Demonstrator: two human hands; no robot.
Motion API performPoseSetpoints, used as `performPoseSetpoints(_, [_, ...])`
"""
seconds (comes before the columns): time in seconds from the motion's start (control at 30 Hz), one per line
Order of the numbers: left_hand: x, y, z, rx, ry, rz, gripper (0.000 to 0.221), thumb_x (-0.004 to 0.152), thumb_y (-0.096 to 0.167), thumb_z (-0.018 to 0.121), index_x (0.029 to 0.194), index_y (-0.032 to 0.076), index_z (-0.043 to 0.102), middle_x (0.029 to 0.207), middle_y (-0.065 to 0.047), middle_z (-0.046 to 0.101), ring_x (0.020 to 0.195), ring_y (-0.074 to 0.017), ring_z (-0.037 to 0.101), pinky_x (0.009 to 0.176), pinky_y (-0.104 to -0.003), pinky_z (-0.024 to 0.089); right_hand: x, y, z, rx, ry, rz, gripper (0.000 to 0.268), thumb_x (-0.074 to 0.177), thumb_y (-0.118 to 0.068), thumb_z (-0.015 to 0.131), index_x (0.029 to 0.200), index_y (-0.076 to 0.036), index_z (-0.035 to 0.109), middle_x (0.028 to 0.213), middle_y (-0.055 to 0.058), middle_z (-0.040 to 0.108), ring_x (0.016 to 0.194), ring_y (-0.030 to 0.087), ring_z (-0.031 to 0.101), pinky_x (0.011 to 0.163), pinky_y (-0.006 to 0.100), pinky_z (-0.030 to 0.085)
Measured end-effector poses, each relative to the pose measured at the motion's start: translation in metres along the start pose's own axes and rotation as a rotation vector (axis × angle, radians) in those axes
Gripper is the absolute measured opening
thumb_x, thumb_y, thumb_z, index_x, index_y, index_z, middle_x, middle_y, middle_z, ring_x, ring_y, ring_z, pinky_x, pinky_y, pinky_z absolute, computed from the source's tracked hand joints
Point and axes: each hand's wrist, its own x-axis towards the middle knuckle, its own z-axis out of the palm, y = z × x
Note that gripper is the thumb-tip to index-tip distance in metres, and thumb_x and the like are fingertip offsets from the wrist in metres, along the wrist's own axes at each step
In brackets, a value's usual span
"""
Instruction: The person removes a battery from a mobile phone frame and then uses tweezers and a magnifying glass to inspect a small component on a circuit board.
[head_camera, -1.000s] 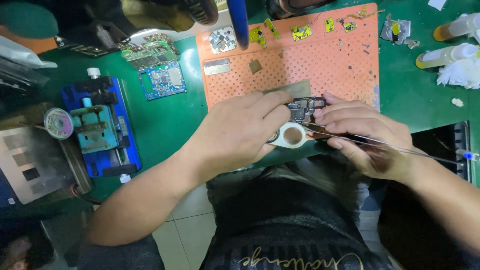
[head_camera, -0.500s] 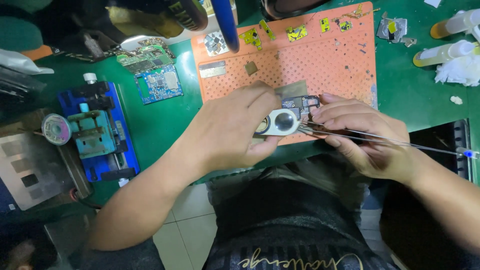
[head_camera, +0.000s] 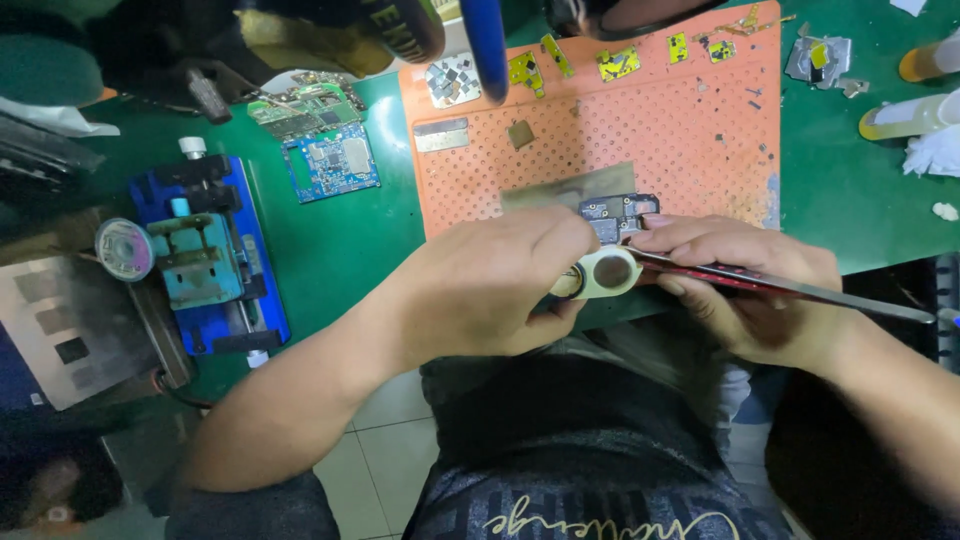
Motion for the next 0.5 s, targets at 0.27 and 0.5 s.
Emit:
performPoseSetpoints(0.27, [-0.0046, -0.0017, 0.0013, 0.032, -0.029, 0.000, 0.028, 0.088, 0.006, 0.070, 0.101, 0.003, 0.045, 0.089, -0.015, 0.055, 0.075, -0.0342, 0.056, 0.045, -0.047, 0.043, -0.0049, 0.0053, 0.0010, 0.037, 0.032, 0.009, 0.025, 0.093, 0.003, 0.063, 0.115, 0.004, 0.050, 0.113, 0.029, 0.069, 0.113, 0.040, 0.076, 0.116, 0.057, 0.061])
performPoseSetpoints(0.5, [-0.0051, -0.0051, 0.0046, -0.055, -0.022, 0.020, 0.026, 0.088, 0.001, 0.067, 0.098, 0.005, 0.043, 0.088, -0.013, 0.052, 0.073, -0.0320, 0.052, 0.048, -0.044, 0.039, -0.0067, 0.0043, 0.0023, 0.001, 0.043, 0.030, 0.024, 0.093, 0.005, 0.064, 0.113, 0.004, 0.051, 0.114, 0.029, 0.068, 0.113, 0.039, 0.075, 0.118, 0.057, 0.061])
